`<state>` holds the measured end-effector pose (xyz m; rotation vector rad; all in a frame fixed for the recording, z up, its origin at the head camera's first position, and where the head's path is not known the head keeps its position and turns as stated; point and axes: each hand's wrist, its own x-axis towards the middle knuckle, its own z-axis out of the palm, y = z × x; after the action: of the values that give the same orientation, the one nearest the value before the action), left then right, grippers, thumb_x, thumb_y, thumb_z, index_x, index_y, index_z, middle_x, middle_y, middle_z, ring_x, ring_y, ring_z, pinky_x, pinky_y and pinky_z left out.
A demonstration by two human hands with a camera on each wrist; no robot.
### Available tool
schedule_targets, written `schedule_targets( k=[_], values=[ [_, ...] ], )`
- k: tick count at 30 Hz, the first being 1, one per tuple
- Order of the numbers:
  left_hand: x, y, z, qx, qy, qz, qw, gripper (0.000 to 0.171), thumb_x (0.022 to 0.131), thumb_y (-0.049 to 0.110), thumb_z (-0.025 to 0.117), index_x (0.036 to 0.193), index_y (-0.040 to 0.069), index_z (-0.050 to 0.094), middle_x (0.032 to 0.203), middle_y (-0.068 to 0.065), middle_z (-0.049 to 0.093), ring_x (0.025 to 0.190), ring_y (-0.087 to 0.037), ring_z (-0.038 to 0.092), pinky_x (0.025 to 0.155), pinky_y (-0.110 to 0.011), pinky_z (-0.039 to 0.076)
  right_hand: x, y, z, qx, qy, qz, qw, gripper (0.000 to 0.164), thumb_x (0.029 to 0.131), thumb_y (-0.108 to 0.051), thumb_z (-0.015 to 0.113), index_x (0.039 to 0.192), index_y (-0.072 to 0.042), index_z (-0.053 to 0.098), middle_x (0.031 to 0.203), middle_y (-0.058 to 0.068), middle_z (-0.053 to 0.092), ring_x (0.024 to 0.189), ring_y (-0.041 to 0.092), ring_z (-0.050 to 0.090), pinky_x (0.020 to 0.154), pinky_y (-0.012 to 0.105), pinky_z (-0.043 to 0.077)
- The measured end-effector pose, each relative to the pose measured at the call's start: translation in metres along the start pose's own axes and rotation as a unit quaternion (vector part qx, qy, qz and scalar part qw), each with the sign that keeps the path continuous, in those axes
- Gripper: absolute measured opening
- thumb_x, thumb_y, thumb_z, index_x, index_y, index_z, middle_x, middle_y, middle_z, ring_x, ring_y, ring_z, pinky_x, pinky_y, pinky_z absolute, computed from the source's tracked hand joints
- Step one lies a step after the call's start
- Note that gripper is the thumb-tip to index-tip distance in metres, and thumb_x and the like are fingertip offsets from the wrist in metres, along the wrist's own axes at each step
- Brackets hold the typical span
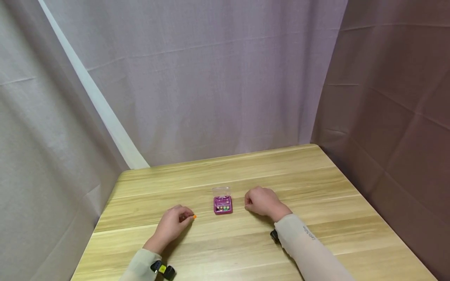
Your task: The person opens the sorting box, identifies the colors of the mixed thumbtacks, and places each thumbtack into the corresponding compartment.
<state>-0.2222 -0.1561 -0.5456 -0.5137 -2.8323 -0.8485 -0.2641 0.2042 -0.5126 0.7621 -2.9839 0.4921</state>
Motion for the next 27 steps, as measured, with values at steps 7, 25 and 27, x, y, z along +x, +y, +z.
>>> schedule_targets(
  k=[7, 25, 27],
  values=[
    [0.0, -0.001, 0.001, 0.003, -0.002, -0.008, 1.0, 0.013, 0.087, 0.036, 0.072, 0.094, 0.025, 0.073, 0.094, 0.007, 0.069, 0.083, -0.009, 0.057, 0.078, -0.039, 0.056, 0.012, -0.015, -0.001, 0.013, 0.039, -0.007, 0.999, 0.012, 0.086, -0.029, 0.073, 0.075, -0.027, 0.067, 0.069, -0.016, 0.061, 0.062, 0.005, 0.052, 0.061, 0.032, 0.051],
    [-0.001, 0.0, 0.004, 0.0, 0.0, -0.005, 1.0, 0.013, 0.087, 0.036, 0.072, 0.093, 0.025, 0.074, 0.093, 0.008, 0.069, 0.082, -0.008, 0.056, 0.076, -0.037, 0.056, 0.04, -0.044, 0.021, 0.025, 0.082, 0.032, 0.996, 0.006, 0.084, -0.035, 0.076, 0.083, -0.029, 0.075, 0.088, -0.006, 0.076, 0.076, 0.011, 0.061, 0.07, 0.037, 0.056],
    [-0.001, 0.0, 0.003, -0.001, 0.0, -0.003, 1.0, 0.012, 0.087, 0.035, 0.072, 0.092, 0.025, 0.074, 0.093, 0.008, 0.069, 0.081, -0.008, 0.056, 0.075, -0.036, 0.055, 0.04, -0.045, 0.024, 0.018, 0.077, 0.032, 0.996, 0.006, 0.083, -0.035, 0.076, 0.083, -0.03, 0.075, 0.09, -0.007, 0.076, 0.077, 0.009, 0.061, 0.071, 0.036, 0.056]
  ],
)
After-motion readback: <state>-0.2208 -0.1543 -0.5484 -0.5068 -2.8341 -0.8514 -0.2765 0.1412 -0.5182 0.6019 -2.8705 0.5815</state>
